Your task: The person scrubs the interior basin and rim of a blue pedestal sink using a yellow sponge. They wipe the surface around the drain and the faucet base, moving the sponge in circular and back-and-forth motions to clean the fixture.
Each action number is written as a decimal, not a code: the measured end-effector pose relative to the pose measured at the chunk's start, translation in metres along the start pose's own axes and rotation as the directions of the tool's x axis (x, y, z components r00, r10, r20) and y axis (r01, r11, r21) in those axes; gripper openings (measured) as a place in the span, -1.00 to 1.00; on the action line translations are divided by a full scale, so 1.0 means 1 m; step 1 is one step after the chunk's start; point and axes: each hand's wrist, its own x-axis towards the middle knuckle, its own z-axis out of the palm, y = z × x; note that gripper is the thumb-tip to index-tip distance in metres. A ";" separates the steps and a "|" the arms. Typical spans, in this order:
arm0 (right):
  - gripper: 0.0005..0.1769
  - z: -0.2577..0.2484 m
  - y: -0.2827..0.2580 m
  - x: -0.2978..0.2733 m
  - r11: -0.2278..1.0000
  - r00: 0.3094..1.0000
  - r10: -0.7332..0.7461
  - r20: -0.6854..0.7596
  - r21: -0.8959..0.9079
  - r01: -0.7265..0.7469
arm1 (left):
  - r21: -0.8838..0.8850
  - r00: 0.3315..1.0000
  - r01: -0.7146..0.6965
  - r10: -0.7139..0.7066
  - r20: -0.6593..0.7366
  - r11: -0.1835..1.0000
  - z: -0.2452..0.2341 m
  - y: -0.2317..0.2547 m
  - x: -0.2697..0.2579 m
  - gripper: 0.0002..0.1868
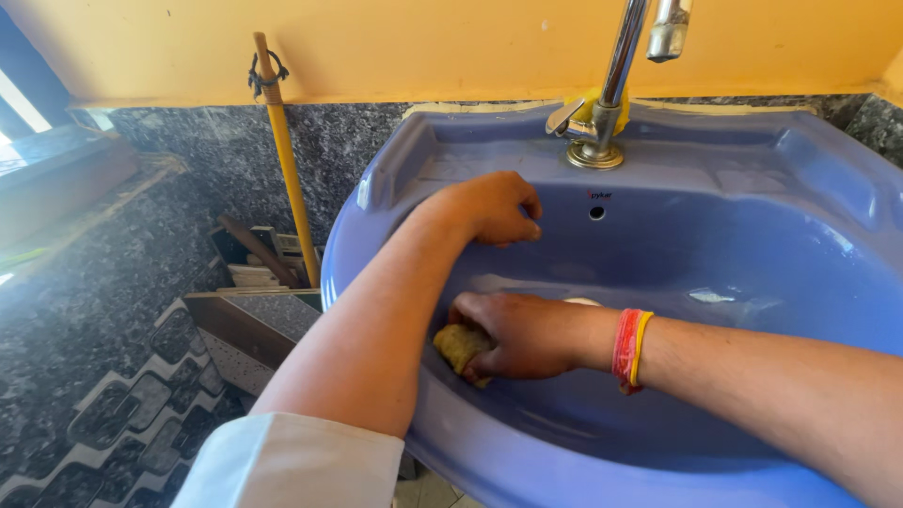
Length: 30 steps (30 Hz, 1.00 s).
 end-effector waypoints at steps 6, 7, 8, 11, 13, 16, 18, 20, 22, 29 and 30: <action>-0.34 -0.013 0.027 0.002 0.949 0.967 0.244 -0.077 -0.186 -0.254 | 0.043 0.998 0.052 -0.054 0.037 0.998 -0.004 0.000 0.006 -0.48; -0.34 -0.015 0.026 0.003 0.922 0.941 0.326 -0.092 -0.188 -0.338 | 0.003 0.994 0.083 -0.083 0.077 0.997 -0.003 0.002 0.008 -0.47; -0.35 -0.010 0.022 0.003 0.954 0.963 0.266 -0.051 -0.129 -0.270 | -0.034 0.986 0.120 -0.115 0.117 0.992 -0.002 0.004 0.009 -0.46; -0.34 0.000 0.008 0.004 0.991 0.993 0.117 0.017 0.068 -0.118 | -0.074 0.984 0.127 -0.116 0.135 0.989 -0.004 0.006 0.010 -0.46; -0.33 0.002 0.009 0.006 0.975 0.995 0.088 0.044 0.199 -0.095 | -0.083 0.988 0.108 -0.098 0.120 0.991 -0.004 0.004 0.009 -0.45; -0.33 0.000 0.023 0.005 0.984 0.986 -0.135 -0.101 -0.128 0.121 | -0.088 0.992 0.074 -0.065 0.105 0.993 -0.007 0.008 0.009 -0.44; -0.31 -0.006 0.028 0.004 0.960 0.991 0.107 -0.082 -0.250 -0.124 | -0.093 0.995 0.052 -0.043 0.095 0.994 -0.007 0.009 0.007 -0.44; -0.31 -0.011 0.020 0.002 0.958 0.971 0.235 -0.037 -0.159 -0.238 | -0.098 0.994 0.061 -0.052 0.092 0.993 -0.006 0.010 0.006 -0.43; -0.34 -0.008 0.002 0.001 0.964 0.974 0.218 0.063 0.145 -0.225 | -0.108 0.994 0.070 -0.060 0.092 0.992 -0.007 0.008 0.006 -0.43; -0.37 -0.003 0.014 0.004 0.986 0.993 -0.012 -0.115 -0.169 -0.007 | -0.122 0.993 0.061 -0.048 0.105 0.991 -0.007 0.010 0.007 -0.45; -0.37 -0.004 0.017 0.005 0.969 0.989 0.101 -0.110 -0.214 -0.123 | -0.113 0.994 0.062 -0.050 0.101 0.992 -0.007 0.011 0.007 -0.45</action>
